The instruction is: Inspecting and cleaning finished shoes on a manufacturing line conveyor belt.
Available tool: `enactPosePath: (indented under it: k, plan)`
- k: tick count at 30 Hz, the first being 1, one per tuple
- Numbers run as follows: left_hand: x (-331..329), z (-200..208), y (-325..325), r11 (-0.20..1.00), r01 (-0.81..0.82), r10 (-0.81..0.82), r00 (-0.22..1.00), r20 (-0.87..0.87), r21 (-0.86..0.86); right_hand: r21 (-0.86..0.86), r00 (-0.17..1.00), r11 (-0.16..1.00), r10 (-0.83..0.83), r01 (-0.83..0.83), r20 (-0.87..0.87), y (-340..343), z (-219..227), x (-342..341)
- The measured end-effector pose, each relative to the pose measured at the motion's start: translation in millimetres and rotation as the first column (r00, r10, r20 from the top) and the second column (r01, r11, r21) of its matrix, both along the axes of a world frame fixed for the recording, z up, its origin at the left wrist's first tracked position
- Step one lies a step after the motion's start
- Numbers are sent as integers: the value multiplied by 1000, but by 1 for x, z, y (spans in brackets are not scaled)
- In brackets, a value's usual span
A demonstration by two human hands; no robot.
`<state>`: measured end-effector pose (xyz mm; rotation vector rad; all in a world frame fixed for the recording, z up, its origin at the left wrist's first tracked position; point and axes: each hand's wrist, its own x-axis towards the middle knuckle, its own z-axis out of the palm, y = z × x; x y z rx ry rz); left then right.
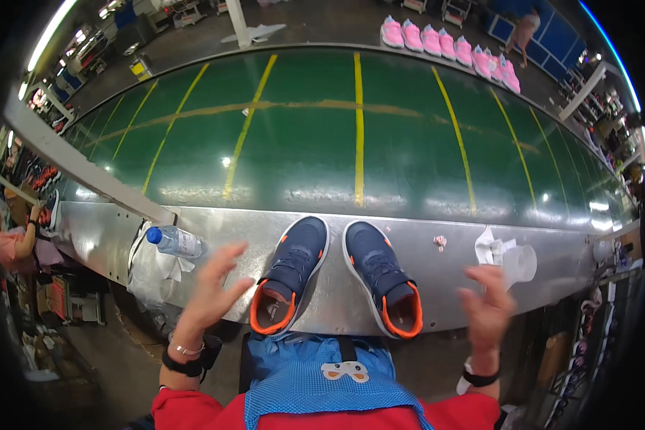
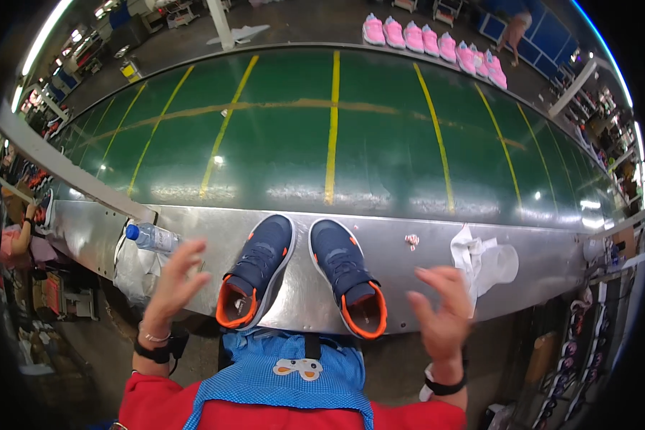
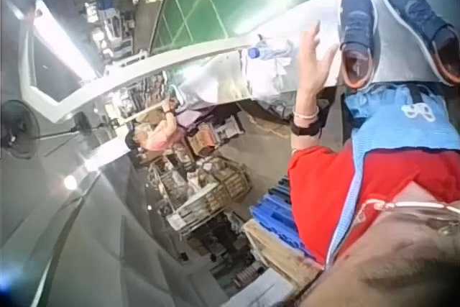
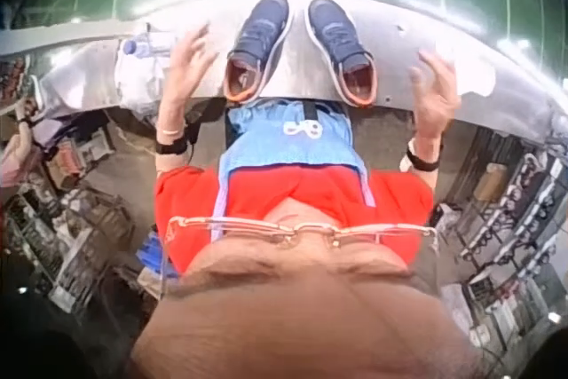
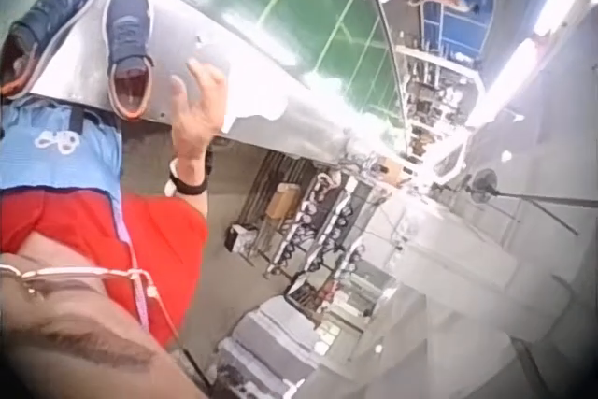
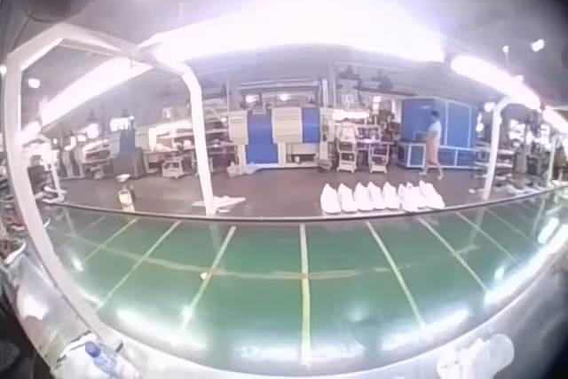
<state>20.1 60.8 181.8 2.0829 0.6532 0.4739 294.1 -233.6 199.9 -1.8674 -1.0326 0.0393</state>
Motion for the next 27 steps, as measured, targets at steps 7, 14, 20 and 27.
enactPosePath:
  k: [7,14,20,27]
  plan:
    - [10,121,-39,735,590,-571,271,775,334,795,932,491,124,-356,340,39,91,-59]
    - [19,146,-47,796,535,-592,594,544,283,525,916,754,285,-395,281,41,100,-63]
    - [21,137,-55,829,474,-526,481,701,296,610,933,711,212,-351,289,42,95,-67]
    - [17,128,-40,730,604,-613,368,700,321,541,828,646,525,-539,197,30,96,-54]
